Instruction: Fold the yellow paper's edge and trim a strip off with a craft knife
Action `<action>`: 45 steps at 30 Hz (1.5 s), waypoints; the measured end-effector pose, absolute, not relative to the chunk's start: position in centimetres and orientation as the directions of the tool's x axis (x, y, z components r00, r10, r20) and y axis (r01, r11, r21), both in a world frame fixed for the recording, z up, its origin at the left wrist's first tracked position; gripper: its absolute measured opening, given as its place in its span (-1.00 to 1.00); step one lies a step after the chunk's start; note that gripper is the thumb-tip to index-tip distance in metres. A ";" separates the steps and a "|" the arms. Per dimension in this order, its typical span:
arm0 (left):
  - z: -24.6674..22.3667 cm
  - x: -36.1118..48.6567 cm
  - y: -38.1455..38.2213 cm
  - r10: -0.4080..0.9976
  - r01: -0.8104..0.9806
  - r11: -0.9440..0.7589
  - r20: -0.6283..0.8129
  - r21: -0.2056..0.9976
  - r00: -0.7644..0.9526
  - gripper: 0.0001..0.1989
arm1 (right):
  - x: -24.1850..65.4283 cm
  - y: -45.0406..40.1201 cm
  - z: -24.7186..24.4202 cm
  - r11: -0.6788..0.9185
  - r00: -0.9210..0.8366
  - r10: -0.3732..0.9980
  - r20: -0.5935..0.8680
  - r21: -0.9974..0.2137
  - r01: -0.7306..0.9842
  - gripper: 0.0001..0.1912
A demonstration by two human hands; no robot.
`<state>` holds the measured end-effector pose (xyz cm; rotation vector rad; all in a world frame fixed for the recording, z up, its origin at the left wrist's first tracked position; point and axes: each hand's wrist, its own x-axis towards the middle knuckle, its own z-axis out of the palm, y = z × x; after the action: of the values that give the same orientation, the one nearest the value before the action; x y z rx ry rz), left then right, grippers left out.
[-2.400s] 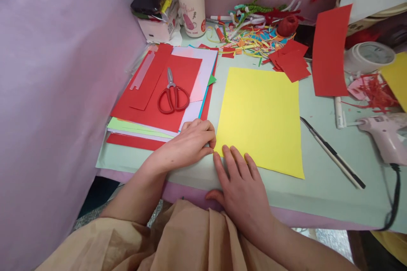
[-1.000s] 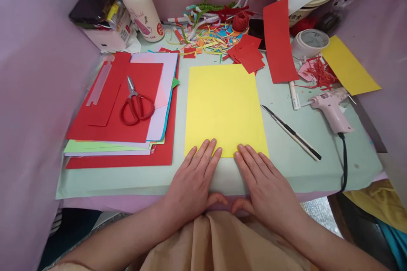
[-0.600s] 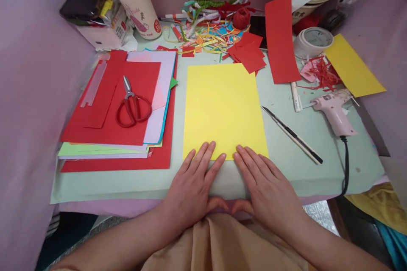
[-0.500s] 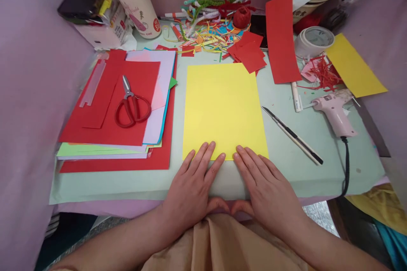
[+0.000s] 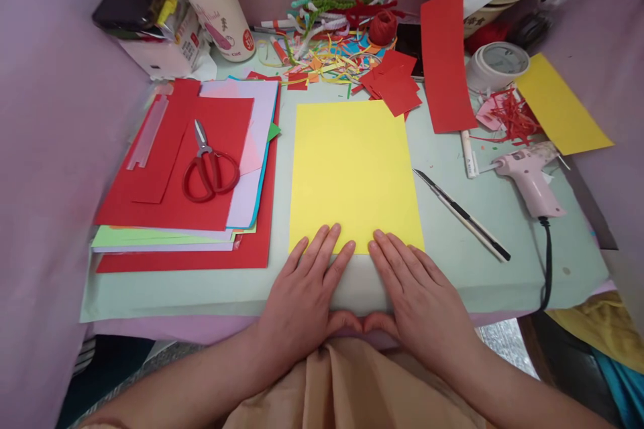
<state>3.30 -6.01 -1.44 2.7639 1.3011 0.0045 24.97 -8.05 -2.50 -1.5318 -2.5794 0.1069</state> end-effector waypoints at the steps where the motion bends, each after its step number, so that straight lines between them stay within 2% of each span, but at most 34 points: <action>1: -1.5 3.3 -6.0 0.770 0.770 -0.633 -0.033 0.079 0.637 0.02 | 25.0 -8.1 -2.5 0.482 -0.474 0.876 0.092 -0.139 0.865 -0.03; 5: -1.8 3.3 -6.1 0.771 0.769 -0.633 -0.015 0.092 0.637 0.01 | 24.9 -8.4 -2.4 0.505 -0.483 0.861 0.161 -0.157 0.848 -0.12; 10: -1.9 3.2 -6.1 0.766 0.761 -0.640 0.018 0.104 0.642 0.04 | 24.9 -8.8 -3.0 0.628 -0.588 0.774 0.235 -0.173 0.758 -0.26; 14: -1.5 2.6 -6.5 0.736 0.728 -0.677 0.067 0.104 0.674 0.04 | 24.9 -8.7 -3.3 0.655 -0.618 0.754 0.221 -0.202 0.728 -0.18; 19: -1.4 1.5 -7.2 0.761 0.746 -0.648 0.103 0.153 0.640 -0.11 | 24.8 -8.5 -3.1 0.660 -0.634 0.751 0.185 -0.203 0.723 0.01; 25: -1.9 1.3 -7.1 0.761 0.748 -0.649 0.126 0.142 0.636 -0.13 | 24.6 -8.5 -3.1 0.645 -0.624 0.764 0.166 -0.197 0.738 0.09; 36: -1.9 1.4 -7.2 0.782 0.777 -0.622 0.031 0.097 0.623 -0.05 | 24.4 -8.3 -2.9 0.623 -0.604 0.782 0.153 -0.193 0.758 0.08; 42: -1.6 1.4 -7.2 0.773 0.766 -0.632 0.032 0.118 0.634 -0.04 | 24.1 -8.1 -2.5 0.602 -0.580 0.799 0.159 -0.197 0.774 -0.04; 45: -1.5 1.5 -7.2 0.768 0.765 -0.635 -0.020 0.101 0.640 -0.09 | 23.7 -8.2 -2.4 0.592 -0.568 0.806 0.167 -0.192 0.783 -0.12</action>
<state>1.48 -7.19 -1.46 2.7534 1.2911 0.0385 23.69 -8.15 -2.40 -1.3127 -2.5852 0.1408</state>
